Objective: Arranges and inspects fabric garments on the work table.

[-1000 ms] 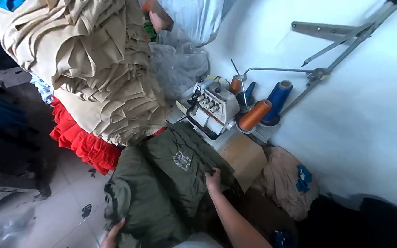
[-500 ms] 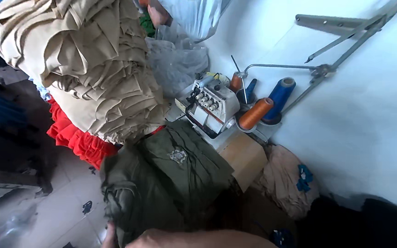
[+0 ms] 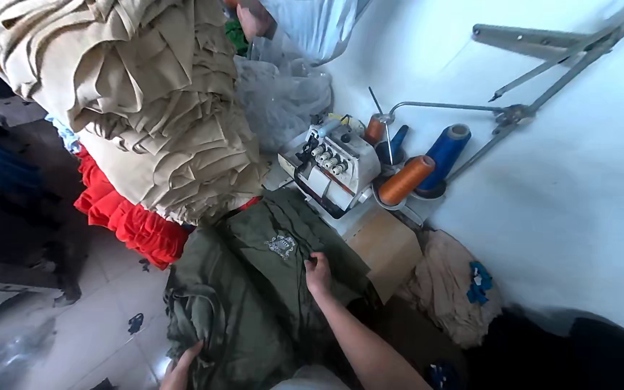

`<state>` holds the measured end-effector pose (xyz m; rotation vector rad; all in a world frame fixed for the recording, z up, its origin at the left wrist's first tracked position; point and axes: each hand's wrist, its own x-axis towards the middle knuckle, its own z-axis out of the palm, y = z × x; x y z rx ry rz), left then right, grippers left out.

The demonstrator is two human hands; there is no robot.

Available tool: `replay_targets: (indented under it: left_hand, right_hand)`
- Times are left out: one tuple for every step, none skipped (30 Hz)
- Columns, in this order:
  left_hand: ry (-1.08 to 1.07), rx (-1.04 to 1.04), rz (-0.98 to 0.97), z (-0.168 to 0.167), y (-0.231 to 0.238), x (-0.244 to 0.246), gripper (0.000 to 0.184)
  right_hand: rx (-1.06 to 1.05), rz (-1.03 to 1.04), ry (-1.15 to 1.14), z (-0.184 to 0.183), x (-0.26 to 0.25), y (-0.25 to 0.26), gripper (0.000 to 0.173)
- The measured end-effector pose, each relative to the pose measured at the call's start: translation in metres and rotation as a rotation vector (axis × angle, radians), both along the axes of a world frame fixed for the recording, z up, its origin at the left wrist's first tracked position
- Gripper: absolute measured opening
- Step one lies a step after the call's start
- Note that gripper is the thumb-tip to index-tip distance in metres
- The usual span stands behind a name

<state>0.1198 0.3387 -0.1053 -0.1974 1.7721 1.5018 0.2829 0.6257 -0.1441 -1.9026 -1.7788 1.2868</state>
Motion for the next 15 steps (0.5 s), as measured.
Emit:
replay_targets:
  left_hand:
    - [-0.002,-0.004,-0.004,0.000,-0.001,-0.001,0.050]
    - [0.003,-0.012,-0.006,0.000,-0.001,-0.002,0.049]
    - [0.009,-0.015,-0.005,0.001,-0.001,-0.002,0.047]
    - [0.015,-0.016,-0.004,0.002,-0.001,-0.002,0.046]
    - [0.015,-0.014,-0.006,0.003,-0.001,-0.002,0.046]
    - [0.016,-0.014,-0.004,0.004,-0.002,-0.003,0.046]
    - [0.014,-0.013,-0.004,0.004,-0.003,-0.003,0.047]
    - [0.014,-0.013,0.001,0.004,-0.005,-0.004,0.047]
    - [0.015,-0.019,0.004,0.003,-0.007,-0.004,0.048]
    - [0.016,-0.025,0.005,0.002,-0.008,-0.004,0.048]
    - [0.018,-0.029,0.003,0.002,-0.008,-0.004,0.048]
    - [0.018,-0.027,0.006,0.002,-0.007,-0.004,0.049]
    - [0.012,-0.021,0.006,0.001,-0.006,-0.005,0.050]
    - [0.007,-0.020,0.006,0.000,-0.006,-0.005,0.051]
    - [0.002,-0.023,0.003,-0.001,-0.007,-0.005,0.052]
  right_hand:
    - [-0.008,0.013,-0.025,-0.001,-0.005,0.004,0.038]
    - [-0.006,0.040,-0.051,0.001,-0.010,0.005,0.036]
    - [-0.005,0.072,-0.053,0.005,-0.012,0.004,0.034]
    - [0.003,0.094,-0.018,0.011,-0.012,0.003,0.032]
    - [0.022,0.089,0.043,0.018,-0.009,0.002,0.032]
    - [0.033,0.050,0.111,0.027,-0.002,0.002,0.032]
    - [0.018,-0.028,0.182,0.034,0.006,0.004,0.033]
    - [-0.013,-0.134,0.268,0.035,0.013,0.007,0.034]
    - [-0.050,-0.242,0.347,0.029,0.017,0.010,0.034]
    - [-0.088,-0.314,0.387,0.020,0.019,0.011,0.034]
    - [-0.114,-0.335,0.389,0.010,0.019,0.011,0.035]
    - [-0.122,-0.308,0.363,0.002,0.017,0.009,0.037]
    - [-0.126,-0.249,0.316,-0.002,0.014,0.006,0.042]
    - [-0.140,-0.172,0.242,0.000,0.010,0.000,0.053]
    - [-0.165,-0.092,0.148,0.009,0.006,-0.007,0.065]
